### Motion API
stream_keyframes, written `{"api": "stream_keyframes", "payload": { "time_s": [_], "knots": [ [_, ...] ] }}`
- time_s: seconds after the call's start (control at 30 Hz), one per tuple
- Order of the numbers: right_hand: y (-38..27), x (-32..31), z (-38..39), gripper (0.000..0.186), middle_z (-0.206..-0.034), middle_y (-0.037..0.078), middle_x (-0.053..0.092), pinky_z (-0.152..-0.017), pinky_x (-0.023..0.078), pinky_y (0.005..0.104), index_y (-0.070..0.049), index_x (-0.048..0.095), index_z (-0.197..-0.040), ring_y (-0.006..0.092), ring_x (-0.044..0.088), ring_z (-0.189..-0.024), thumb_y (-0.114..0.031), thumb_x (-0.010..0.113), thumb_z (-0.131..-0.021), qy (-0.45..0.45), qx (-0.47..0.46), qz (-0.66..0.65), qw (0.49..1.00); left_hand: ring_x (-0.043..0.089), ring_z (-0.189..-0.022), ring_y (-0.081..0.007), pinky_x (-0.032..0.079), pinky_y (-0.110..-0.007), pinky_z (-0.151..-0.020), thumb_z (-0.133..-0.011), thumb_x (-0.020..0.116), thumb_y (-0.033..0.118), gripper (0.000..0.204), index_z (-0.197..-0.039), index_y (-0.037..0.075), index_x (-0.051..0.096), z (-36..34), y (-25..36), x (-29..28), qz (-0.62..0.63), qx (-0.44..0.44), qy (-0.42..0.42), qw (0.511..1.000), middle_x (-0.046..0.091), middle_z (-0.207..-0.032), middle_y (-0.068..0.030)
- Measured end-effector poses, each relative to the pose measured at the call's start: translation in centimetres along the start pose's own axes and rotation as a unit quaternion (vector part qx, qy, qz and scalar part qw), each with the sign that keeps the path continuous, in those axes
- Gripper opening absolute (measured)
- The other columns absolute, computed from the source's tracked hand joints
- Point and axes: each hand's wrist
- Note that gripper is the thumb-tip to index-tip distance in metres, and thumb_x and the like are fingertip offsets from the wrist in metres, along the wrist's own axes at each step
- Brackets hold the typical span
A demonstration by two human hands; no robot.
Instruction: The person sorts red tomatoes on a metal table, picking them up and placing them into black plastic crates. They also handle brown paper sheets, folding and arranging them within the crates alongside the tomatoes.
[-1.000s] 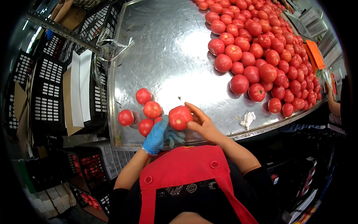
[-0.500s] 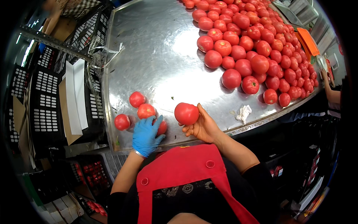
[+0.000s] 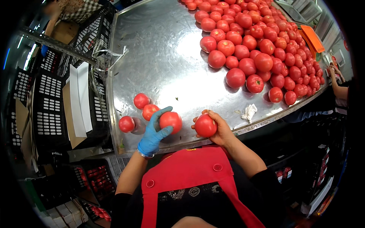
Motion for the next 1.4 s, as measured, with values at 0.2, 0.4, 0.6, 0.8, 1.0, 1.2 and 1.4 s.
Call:
{"api": "stream_keyframes", "payload": {
  "time_s": [0.2, 0.4, 0.6, 0.8, 1.0, 1.2, 1.4],
  "knots": [
    [1.1, -0.4, 0.4, 0.032, -0.114, 0.013, 0.057, -0.089, 0.045, 0.0325, -0.007, 0.055, -0.112, 0.0235, 0.056, -0.104, -0.02, 0.062, -0.084, -0.028, -0.108, 0.269, 0.957, 0.058, -0.093, -0.018, 0.05, -0.026, -0.067, -0.089, 0.049, 0.05, 0.064, -0.133, 0.005, 0.039, -0.6, -0.4, 0.0, 0.209, -0.134, -0.044, 0.968, 0.054, -0.118, -0.0107],
    [0.2, 2.8, 1.7, 0.058, -0.126, 0.013, 0.051, -0.098, 0.039, 0.0335, -0.007, 0.047, -0.129, 0.0242, 0.05, -0.115, -0.017, 0.068, -0.077, -0.092, -0.258, 0.545, 0.792, 0.061, -0.082, -0.0175, 0.05, -0.025, -0.061, -0.092, 0.038, 0.056, 0.066, -0.134, 0.005, 0.039, -0.6, 0.0, 1.3, 0.236, -0.209, -0.056, 0.947, 0.057, -0.112, -0.0112],
    [0.5, 2.3, 1.6, 0.071, -0.131, 0.016, 0.047, -0.097, 0.041, 0.0338, -0.008, 0.037, -0.138, 0.0261, 0.049, -0.118, -0.021, 0.07, -0.076, -0.081, -0.2, 0.537, 0.816, 0.061, -0.094, -0.019, 0.053, -0.028, -0.072, -0.095, 0.042, 0.045, 0.057, -0.134, 0.004, 0.039, 0.2, 1.3, 2.5, 0.13, -0.157, -0.061, 0.977, 0.055, -0.118, -0.0112],
    [1.1, 1.2, 1.5, 0.073, -0.132, 0.016, 0.046, -0.096, 0.042, 0.0319, -0.006, 0.032, -0.14, 0.023, 0.052, -0.115, -0.025, 0.07, -0.08, -0.089, -0.162, 0.452, 0.873, 0.057, -0.099, -0.0161, 0.051, -0.029, -0.079, -0.094, 0.049, 0.035, 0.048, -0.13, 0.003, 0.042, 0.3, 2.0, 2.4, 0.055, -0.174, -0.062, 0.981, 0.055, -0.114, -0.008],
    [1.2, 0.1, 1.4, 0.056, -0.118, 0.015, 0.055, -0.086, 0.047, 0.0329, -0.004, 0.038, -0.133, 0.0211, 0.058, -0.101, -0.034, 0.056, -0.09, -0.116, -0.024, 0.28, 0.953, 0.048, -0.073, -0.0078, 0.042, -0.023, -0.063, -0.093, 0.053, 0.038, 0.036, -0.095, 0.002, 0.055, -0.4, -0.4, 1.9, -0.103, -0.101, -0.01, 0.989, 0.054, -0.081, -0.0016],
    [0.4, 0.6, 1.5, 0.058, -0.104, 0.018, 0.059, -0.072, 0.055, 0.0397, -0.003, 0.043, -0.124, 0.0289, 0.065, -0.08, -0.051, 0.037, -0.093, -0.077, 0.058, 0.181, 0.979, 0.043, -0.068, -0.0075, 0.04, -0.024, -0.061, -0.092, 0.054, 0.041, 0.04, -0.08, 0.002, 0.054, -1.1, 0.3, 3.2, -0.176, -0.091, -0.038, 0.979, 0.047, -0.07, -0.0014],
    [0.1, -0.1, 1.2, 0.062, -0.092, 0.018, 0.062, -0.071, 0.056, 0.041, 0.0, 0.047, -0.116, 0.0305, 0.065, -0.077, -0.056, 0.033, -0.093, -0.083, 0.123, 0.096, 0.984, 0.047, -0.07, -0.0077, 0.041, -0.021, -0.061, -0.092, 0.052, 0.042, 0.039, -0.098, 0.004, 0.055, -2.5, -2.4, 3.5, -0.089, -0.014, 0.002, 0.996, 0.055, -0.085, -0.001]
  ]
}}
Point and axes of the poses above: each hand's wrist, its own z-axis away from the middle knuckle, its own x-axis out of the palm, y = z × x
